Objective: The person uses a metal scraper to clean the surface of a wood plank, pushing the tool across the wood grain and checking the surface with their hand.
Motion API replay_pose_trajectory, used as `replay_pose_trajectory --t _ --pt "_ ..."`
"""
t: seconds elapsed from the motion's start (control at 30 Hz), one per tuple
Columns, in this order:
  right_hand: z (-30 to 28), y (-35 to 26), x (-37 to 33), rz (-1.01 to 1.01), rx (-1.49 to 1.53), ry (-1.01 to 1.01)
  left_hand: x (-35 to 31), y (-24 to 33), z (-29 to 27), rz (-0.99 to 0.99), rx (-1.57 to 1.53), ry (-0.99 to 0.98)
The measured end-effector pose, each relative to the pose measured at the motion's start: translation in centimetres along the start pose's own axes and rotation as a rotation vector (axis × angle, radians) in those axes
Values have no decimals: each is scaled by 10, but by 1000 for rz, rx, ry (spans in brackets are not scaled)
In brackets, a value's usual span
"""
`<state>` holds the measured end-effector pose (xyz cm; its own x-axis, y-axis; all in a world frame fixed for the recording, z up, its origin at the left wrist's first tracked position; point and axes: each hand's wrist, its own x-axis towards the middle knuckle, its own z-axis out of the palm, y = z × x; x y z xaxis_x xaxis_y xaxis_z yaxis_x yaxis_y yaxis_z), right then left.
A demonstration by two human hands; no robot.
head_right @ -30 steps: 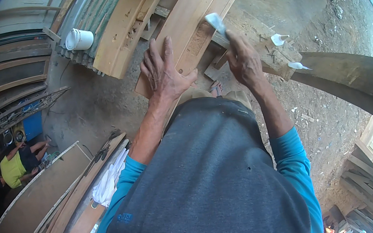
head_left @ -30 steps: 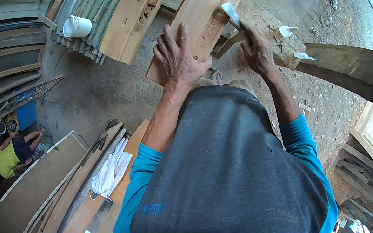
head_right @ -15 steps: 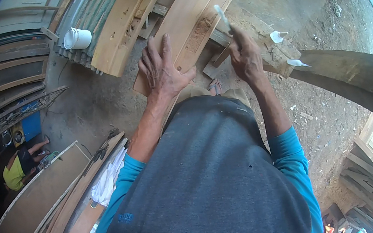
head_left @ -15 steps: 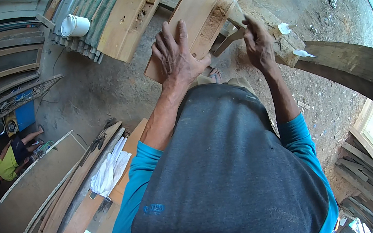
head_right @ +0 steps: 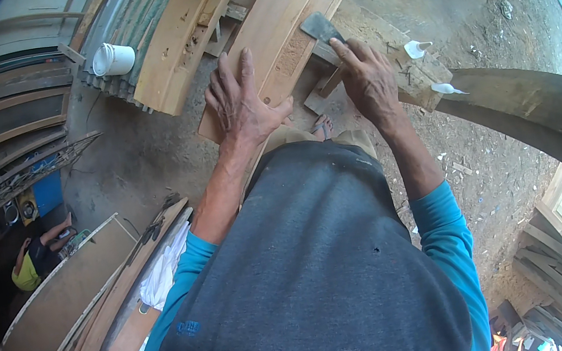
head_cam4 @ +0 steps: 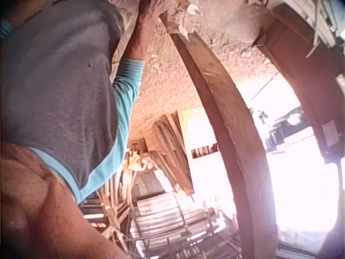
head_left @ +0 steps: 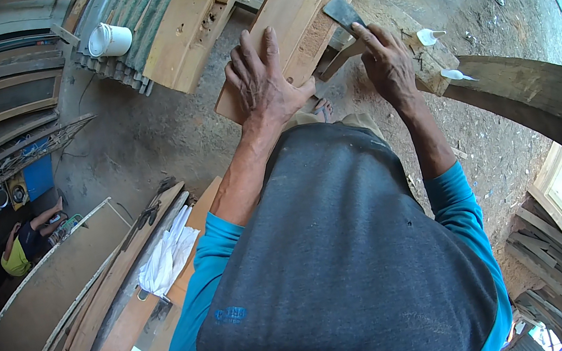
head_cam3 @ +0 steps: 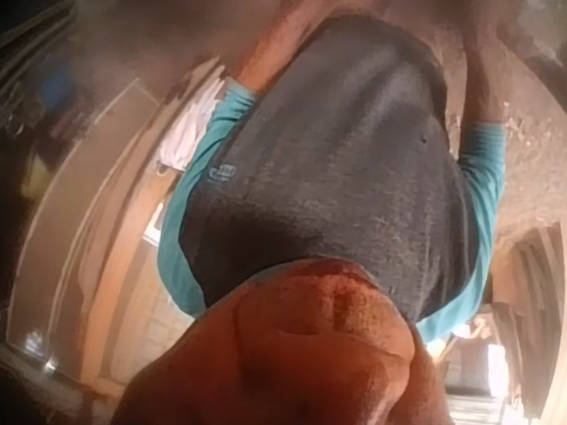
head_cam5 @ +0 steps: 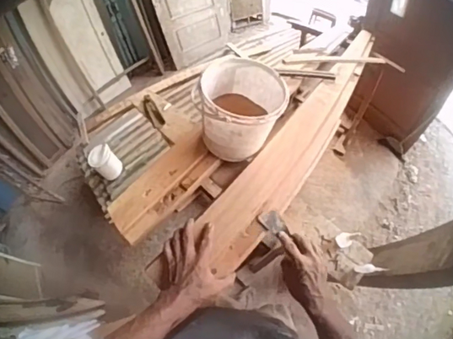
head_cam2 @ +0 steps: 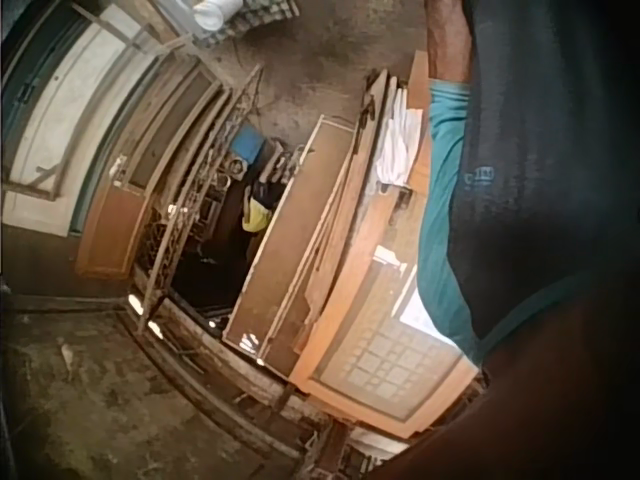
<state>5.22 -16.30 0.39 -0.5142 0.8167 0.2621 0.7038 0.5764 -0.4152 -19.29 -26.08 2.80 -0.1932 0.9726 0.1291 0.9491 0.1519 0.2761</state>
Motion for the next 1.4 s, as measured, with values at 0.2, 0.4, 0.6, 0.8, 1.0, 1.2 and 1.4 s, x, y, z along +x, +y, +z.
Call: replay_pose_trajectory --t 0.2,0.4,0.6,0.8,1.0,1.2,1.4 --pt "2 6 3 59 -14 -2 1 0 0 3 -3 1" --pt "-1 8 4 40 19 6 1 1 0 -1 -4 -6" --pt "6 16 10 174 36 85 1 1 -2 -3 -5 -16" --pt "-2 2 7 -24 8 16 1 1 0 -6 12 -17" --pt "6 7 11 112 -4 109 1 0 -2 -4 -2 -22" --pt "3 13 16 156 72 125 0 -1 2 0 8 -16" --pt "-7 11 34 204 181 89 0 0 3 -14 -4 -43"
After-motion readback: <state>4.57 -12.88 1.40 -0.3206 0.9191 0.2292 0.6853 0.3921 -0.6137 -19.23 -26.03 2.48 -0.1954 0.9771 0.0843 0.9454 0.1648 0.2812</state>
